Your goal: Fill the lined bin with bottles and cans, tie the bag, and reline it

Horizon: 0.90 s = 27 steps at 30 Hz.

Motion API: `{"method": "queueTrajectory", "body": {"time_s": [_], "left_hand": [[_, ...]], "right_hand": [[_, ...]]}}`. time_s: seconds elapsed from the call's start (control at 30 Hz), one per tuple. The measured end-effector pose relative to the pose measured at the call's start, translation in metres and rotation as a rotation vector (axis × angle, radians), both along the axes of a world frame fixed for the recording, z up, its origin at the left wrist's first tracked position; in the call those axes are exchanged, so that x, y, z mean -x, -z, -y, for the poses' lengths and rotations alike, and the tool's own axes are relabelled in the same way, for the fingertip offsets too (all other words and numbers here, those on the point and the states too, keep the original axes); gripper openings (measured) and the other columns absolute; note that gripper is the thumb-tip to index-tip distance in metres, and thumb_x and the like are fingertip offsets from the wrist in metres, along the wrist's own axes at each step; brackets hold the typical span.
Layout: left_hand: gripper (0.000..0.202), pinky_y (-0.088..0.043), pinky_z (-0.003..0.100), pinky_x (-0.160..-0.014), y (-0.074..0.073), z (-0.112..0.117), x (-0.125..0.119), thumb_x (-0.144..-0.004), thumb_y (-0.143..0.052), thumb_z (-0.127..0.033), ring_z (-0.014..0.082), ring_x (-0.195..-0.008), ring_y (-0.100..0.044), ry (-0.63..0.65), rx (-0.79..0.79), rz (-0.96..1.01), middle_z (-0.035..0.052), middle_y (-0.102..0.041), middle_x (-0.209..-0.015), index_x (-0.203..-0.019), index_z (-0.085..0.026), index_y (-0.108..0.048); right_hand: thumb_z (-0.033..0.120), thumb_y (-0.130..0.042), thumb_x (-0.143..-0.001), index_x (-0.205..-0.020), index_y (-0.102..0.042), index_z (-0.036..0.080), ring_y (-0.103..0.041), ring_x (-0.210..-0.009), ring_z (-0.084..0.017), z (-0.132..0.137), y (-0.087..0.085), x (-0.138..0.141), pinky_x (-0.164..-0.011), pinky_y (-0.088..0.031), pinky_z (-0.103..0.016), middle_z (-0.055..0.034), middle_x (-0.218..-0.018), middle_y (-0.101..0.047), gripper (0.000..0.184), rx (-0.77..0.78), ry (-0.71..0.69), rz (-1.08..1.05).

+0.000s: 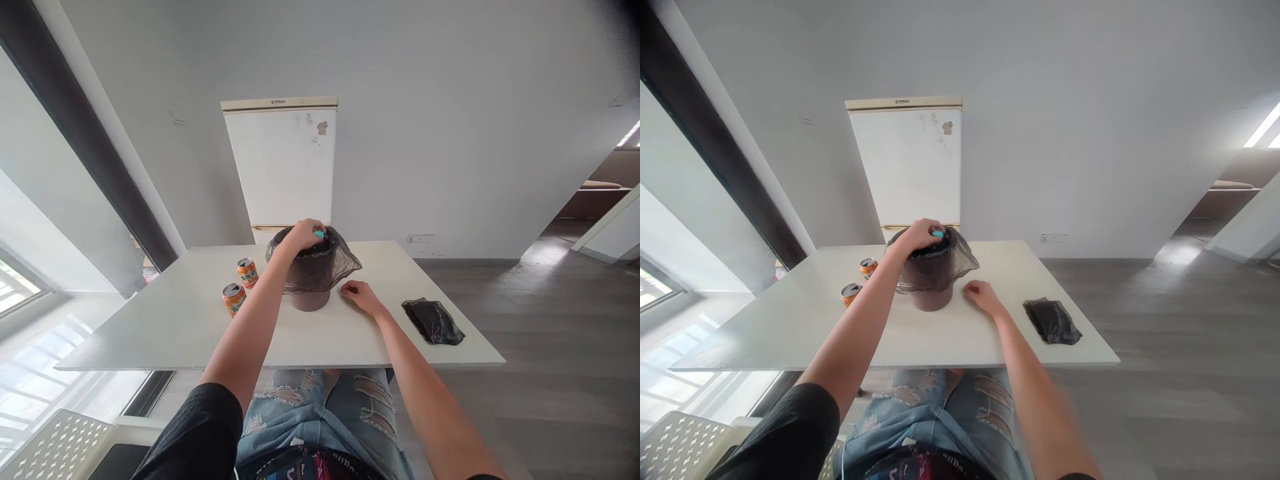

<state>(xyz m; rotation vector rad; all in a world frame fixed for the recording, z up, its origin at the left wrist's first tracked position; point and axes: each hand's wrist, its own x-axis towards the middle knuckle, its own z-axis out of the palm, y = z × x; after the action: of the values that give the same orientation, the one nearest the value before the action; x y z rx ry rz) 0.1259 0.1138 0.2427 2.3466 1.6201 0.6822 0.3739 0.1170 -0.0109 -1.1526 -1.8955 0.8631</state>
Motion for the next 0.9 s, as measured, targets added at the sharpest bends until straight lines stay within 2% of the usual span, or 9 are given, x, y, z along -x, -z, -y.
{"method": "queueTrajectory", "body": {"time_s": [0.17,0.3,0.43,0.57,0.63,0.7,0.8,0.83,0.9], "left_hand": [[0.047,-0.045,0.031,-0.117,0.001,0.000,-0.001,-0.094,-0.057,-0.020,0.0231,-0.137,-0.061,0.166,0.164,-0.202,0.0040,-0.064,-0.152,-0.139,-0.025,-0.069],[0.049,-0.049,0.031,-0.112,-0.008,0.008,-0.001,-0.095,-0.053,-0.016,0.0219,-0.130,-0.066,0.111,0.150,-0.127,0.0073,-0.069,-0.145,-0.142,-0.022,-0.065],[0.037,-0.055,0.036,-0.103,-0.019,0.031,0.008,-0.091,-0.058,-0.016,0.0245,-0.114,-0.072,-0.070,-0.084,0.082,0.0103,-0.078,-0.123,-0.124,-0.021,-0.074],[0.025,-0.053,0.040,-0.106,-0.019,0.074,0.043,-0.092,-0.059,-0.021,0.0242,-0.112,-0.071,-0.267,-0.417,0.258,0.0061,-0.079,-0.115,-0.111,-0.025,-0.075],[0.021,-0.051,0.043,-0.110,-0.008,0.096,0.072,-0.095,-0.057,-0.026,0.0254,-0.114,-0.070,-0.442,-0.474,0.260,0.0057,-0.079,-0.114,-0.107,-0.026,-0.074],[0.025,-0.048,0.048,-0.112,0.010,0.113,0.106,-0.096,-0.058,-0.036,0.0309,-0.125,-0.065,-0.647,-0.420,0.199,0.0096,-0.075,-0.123,-0.114,-0.026,-0.073],[0.068,-0.049,0.059,-0.106,0.046,0.124,0.155,-0.083,-0.073,-0.059,0.0449,-0.135,-0.056,-0.945,-0.063,0.044,0.0207,-0.061,-0.144,-0.140,-0.025,-0.062],[0.079,-0.050,0.059,-0.103,0.058,0.124,0.169,-0.076,-0.079,-0.060,0.0469,-0.135,-0.056,-0.971,0.082,-0.012,0.0222,-0.059,-0.147,-0.144,-0.025,-0.059],[0.082,-0.053,0.051,-0.100,0.078,0.121,0.188,-0.072,-0.082,-0.056,0.0440,-0.137,-0.056,-0.909,0.264,-0.086,0.0211,-0.061,-0.146,-0.144,-0.025,-0.058]], "right_hand": [[0.044,-0.060,-0.087,-0.090,-0.076,0.021,-0.063,-0.081,-0.022,-0.001,0.002,0.000,-0.077,-0.047,-0.034,-0.0055,-0.090,-0.075,0.029,0.003,0.004,0.005],[0.045,-0.061,-0.087,-0.090,-0.077,0.021,-0.063,-0.082,-0.022,0.000,0.001,0.000,-0.079,-0.047,-0.035,-0.0055,-0.091,-0.076,0.029,0.001,0.006,0.015],[0.045,-0.061,-0.088,-0.091,-0.077,0.021,-0.063,-0.082,-0.022,0.000,0.001,0.000,-0.078,-0.046,-0.034,-0.0053,-0.093,-0.076,0.029,0.007,0.009,0.019],[0.044,-0.060,-0.088,-0.092,-0.077,0.021,-0.064,-0.082,-0.022,0.000,0.002,0.000,-0.077,-0.047,-0.034,-0.0054,-0.092,-0.077,0.029,0.010,0.012,0.014],[0.044,-0.060,-0.088,-0.092,-0.077,0.021,-0.064,-0.083,-0.022,-0.001,0.003,0.000,-0.076,-0.047,-0.034,-0.0056,-0.092,-0.077,0.028,0.008,0.014,0.012],[0.043,-0.061,-0.087,-0.091,-0.077,0.021,-0.064,-0.083,-0.022,-0.002,0.003,0.000,-0.076,-0.047,-0.033,-0.0056,-0.092,-0.077,0.027,0.004,0.013,0.009],[0.044,-0.062,-0.088,-0.090,-0.077,0.021,-0.064,-0.082,-0.022,-0.002,0.003,0.000,-0.076,-0.046,-0.033,-0.0053,-0.092,-0.077,0.027,-0.001,0.007,0.003],[0.044,-0.061,-0.088,-0.090,-0.077,0.022,-0.064,-0.082,-0.022,-0.002,0.003,0.000,-0.076,-0.046,-0.033,-0.0051,-0.091,-0.077,0.028,-0.002,0.005,0.002],[0.045,-0.061,-0.088,-0.090,-0.077,0.022,-0.064,-0.083,-0.022,-0.002,0.003,-0.001,-0.076,-0.046,-0.033,-0.0049,-0.092,-0.077,0.028,-0.002,0.003,0.003]]}}
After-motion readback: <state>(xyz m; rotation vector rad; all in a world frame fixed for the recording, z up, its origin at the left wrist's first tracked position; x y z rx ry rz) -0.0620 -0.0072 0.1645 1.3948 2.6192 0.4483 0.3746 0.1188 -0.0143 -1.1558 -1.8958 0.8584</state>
